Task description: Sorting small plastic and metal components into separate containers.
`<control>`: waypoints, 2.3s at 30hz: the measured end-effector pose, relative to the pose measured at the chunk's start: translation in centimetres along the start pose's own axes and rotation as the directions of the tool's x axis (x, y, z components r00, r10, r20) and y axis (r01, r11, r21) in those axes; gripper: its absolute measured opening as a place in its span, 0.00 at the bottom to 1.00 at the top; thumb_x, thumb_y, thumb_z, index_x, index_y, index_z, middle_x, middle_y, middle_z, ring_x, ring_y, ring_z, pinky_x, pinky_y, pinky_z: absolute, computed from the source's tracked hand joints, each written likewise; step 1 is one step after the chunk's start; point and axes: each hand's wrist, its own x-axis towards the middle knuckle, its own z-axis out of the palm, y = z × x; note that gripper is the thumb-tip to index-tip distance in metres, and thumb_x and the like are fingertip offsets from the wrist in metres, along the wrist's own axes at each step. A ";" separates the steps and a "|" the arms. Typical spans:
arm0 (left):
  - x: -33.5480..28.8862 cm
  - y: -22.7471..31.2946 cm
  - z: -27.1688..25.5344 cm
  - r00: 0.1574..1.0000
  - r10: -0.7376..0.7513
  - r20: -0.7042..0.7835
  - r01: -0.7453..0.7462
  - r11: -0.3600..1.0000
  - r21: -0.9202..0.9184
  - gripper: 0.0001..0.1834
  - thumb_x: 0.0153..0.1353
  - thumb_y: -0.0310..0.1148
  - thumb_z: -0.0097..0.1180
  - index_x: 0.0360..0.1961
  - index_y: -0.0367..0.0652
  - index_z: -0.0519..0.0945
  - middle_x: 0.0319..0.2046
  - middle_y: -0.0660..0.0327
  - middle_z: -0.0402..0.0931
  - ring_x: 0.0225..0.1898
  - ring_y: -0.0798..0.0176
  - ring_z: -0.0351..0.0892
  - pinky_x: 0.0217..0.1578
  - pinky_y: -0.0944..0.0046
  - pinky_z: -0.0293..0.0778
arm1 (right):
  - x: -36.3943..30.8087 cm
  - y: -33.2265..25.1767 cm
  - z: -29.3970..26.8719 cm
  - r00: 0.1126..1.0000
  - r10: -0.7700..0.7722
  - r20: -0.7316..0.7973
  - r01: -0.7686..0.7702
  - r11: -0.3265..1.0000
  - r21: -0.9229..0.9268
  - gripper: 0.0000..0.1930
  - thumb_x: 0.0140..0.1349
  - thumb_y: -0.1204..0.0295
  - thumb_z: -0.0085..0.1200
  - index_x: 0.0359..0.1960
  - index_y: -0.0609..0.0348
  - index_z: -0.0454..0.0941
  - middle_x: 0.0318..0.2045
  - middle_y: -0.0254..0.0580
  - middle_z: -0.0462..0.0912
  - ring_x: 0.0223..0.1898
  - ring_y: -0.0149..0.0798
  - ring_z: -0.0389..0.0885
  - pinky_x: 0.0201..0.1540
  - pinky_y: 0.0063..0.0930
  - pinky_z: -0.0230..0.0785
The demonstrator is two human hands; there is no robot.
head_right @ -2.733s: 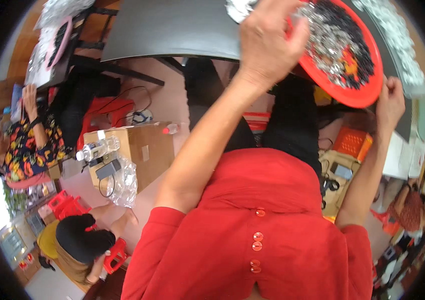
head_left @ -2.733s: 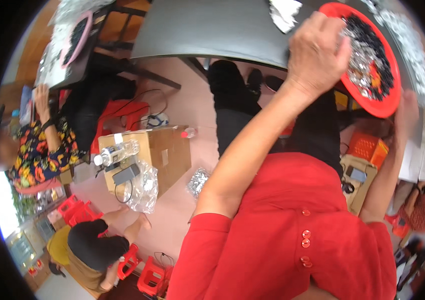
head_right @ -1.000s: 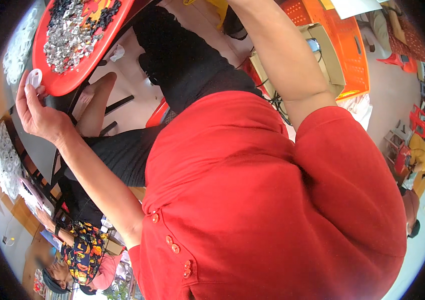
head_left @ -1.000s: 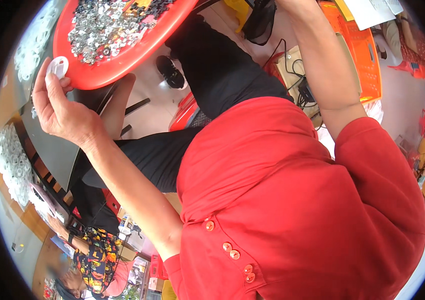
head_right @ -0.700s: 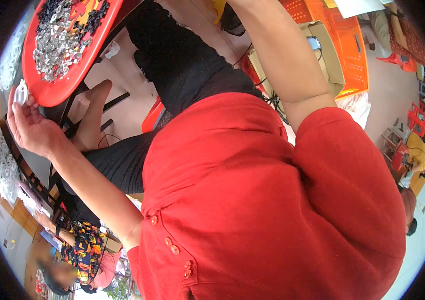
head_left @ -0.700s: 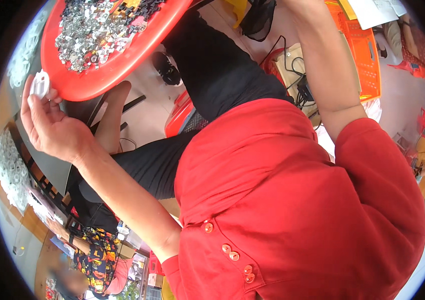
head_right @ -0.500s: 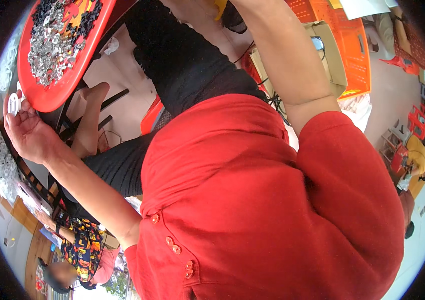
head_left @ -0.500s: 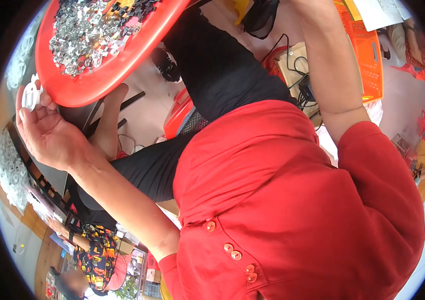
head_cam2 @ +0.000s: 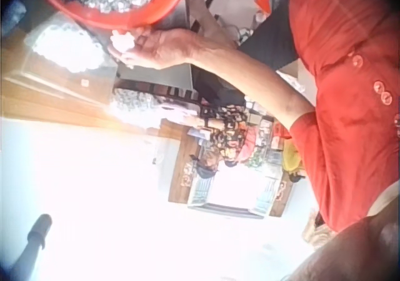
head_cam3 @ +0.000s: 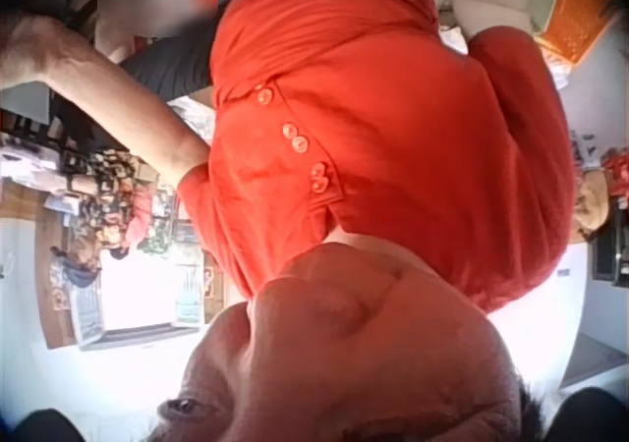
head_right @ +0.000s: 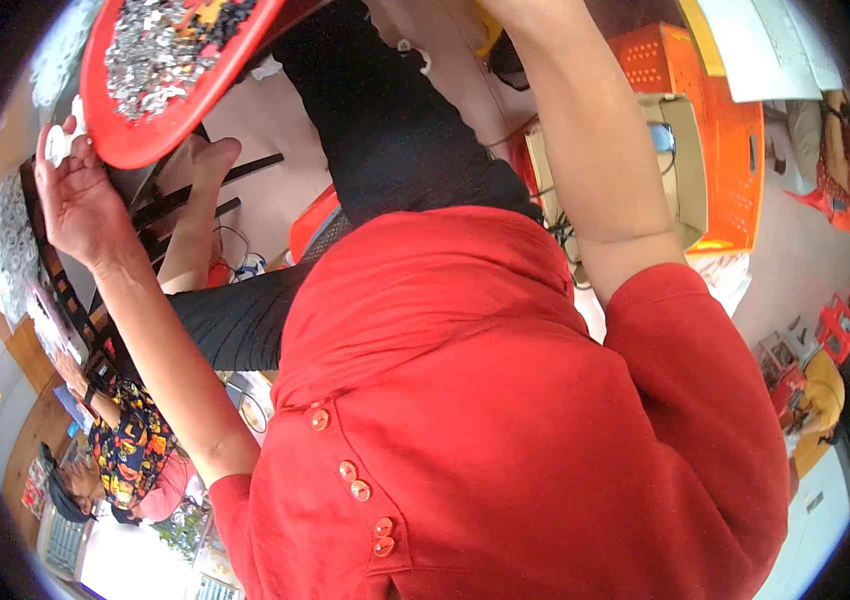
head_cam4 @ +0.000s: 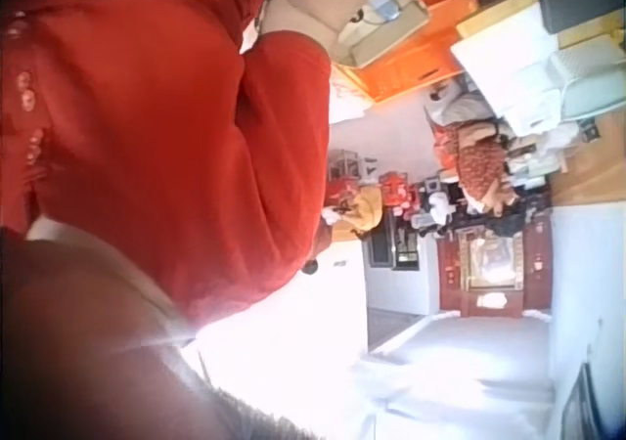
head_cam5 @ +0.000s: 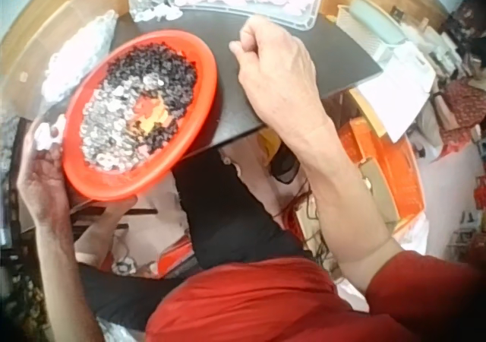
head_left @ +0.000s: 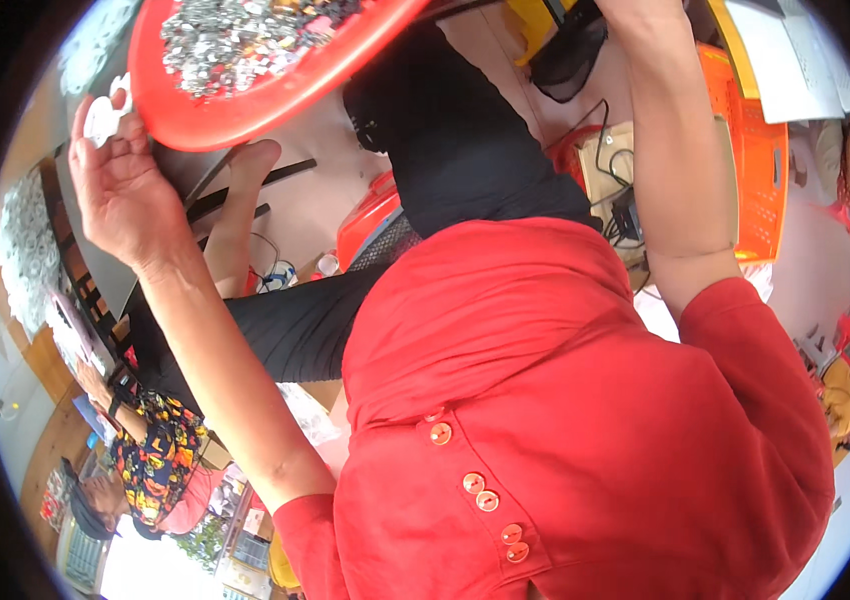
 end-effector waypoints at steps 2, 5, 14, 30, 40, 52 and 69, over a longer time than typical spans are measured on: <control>0.2 -0.5 0.2 1.000 0.001 0.024 0.000 0.999 -0.042 0.23 0.68 0.34 0.41 0.59 0.26 0.64 0.50 0.40 0.72 0.44 0.55 0.78 0.54 0.58 0.71 | 0.2 -0.4 -0.6 0.994 0.106 0.037 -0.106 0.994 -0.010 0.10 0.59 0.72 0.53 0.26 0.63 0.66 0.19 0.51 0.71 0.26 0.54 0.73 0.32 0.41 0.65; 0.2 -0.4 -0.6 1.000 -0.018 0.014 0.019 0.996 -0.090 0.23 0.68 0.33 0.41 0.59 0.27 0.63 0.49 0.40 0.73 0.42 0.57 0.78 0.51 0.60 0.72 | 0.4 -1.8 -1.0 0.979 0.188 0.084 -0.192 0.981 0.041 0.10 0.59 0.73 0.53 0.26 0.62 0.65 0.19 0.49 0.69 0.24 0.50 0.71 0.30 0.38 0.64; 0.2 -1.5 -0.4 0.990 0.067 -0.127 -0.099 0.959 -0.266 0.17 0.66 0.29 0.47 0.54 0.33 0.71 0.45 0.55 0.77 0.44 0.65 0.78 0.45 0.65 0.75 | -0.1 1.0 -0.6 0.964 0.204 0.169 -0.224 0.969 0.105 0.13 0.62 0.65 0.57 0.29 0.61 0.69 0.20 0.33 0.65 0.25 0.27 0.62 0.31 0.23 0.63; -0.5 -0.6 1.5 0.983 0.031 -0.183 -0.084 0.954 -0.289 0.15 0.61 0.31 0.56 0.49 0.38 0.76 0.30 0.65 0.76 0.25 0.74 0.73 0.27 0.75 0.66 | -0.3 3.4 -0.3 0.932 0.152 0.328 -0.193 0.976 0.097 0.15 0.70 0.66 0.48 0.28 0.57 0.58 0.25 0.28 0.57 0.29 0.25 0.57 0.34 0.15 0.57; -0.3 -0.8 1.2 0.988 -0.040 -0.146 -0.017 0.929 -0.371 0.17 0.60 0.30 0.56 0.51 0.39 0.75 0.31 0.66 0.75 0.26 0.75 0.71 0.28 0.74 0.69 | -0.8 2.6 -0.8 0.927 0.182 0.328 -0.176 0.983 -0.048 0.14 0.69 0.65 0.49 0.29 0.58 0.61 0.24 0.31 0.60 0.28 0.27 0.60 0.33 0.20 0.61; -0.3 -0.5 0.4 0.986 -0.057 -0.155 -0.030 0.862 -0.506 0.21 0.68 0.28 0.45 0.60 0.35 0.64 0.51 0.53 0.73 0.43 0.67 0.74 0.41 0.70 0.72 | 0.5 -1.4 -0.2 0.969 0.193 0.152 -0.169 0.973 -0.155 0.07 0.60 0.70 0.55 0.31 0.55 0.70 0.19 0.43 0.75 0.24 0.49 0.78 0.28 0.39 0.67; -0.5 0.1 -0.2 0.981 -0.141 -0.136 0.031 0.795 -0.605 0.26 0.67 0.30 0.43 0.64 0.32 0.58 0.54 0.49 0.67 0.43 0.64 0.69 0.46 0.67 0.68 | 0.3 -2.2 0.0 0.927 0.321 0.191 -0.304 0.946 -0.114 0.05 0.61 0.70 0.56 0.34 0.57 0.77 0.19 0.35 0.74 0.21 0.30 0.73 0.28 0.25 0.66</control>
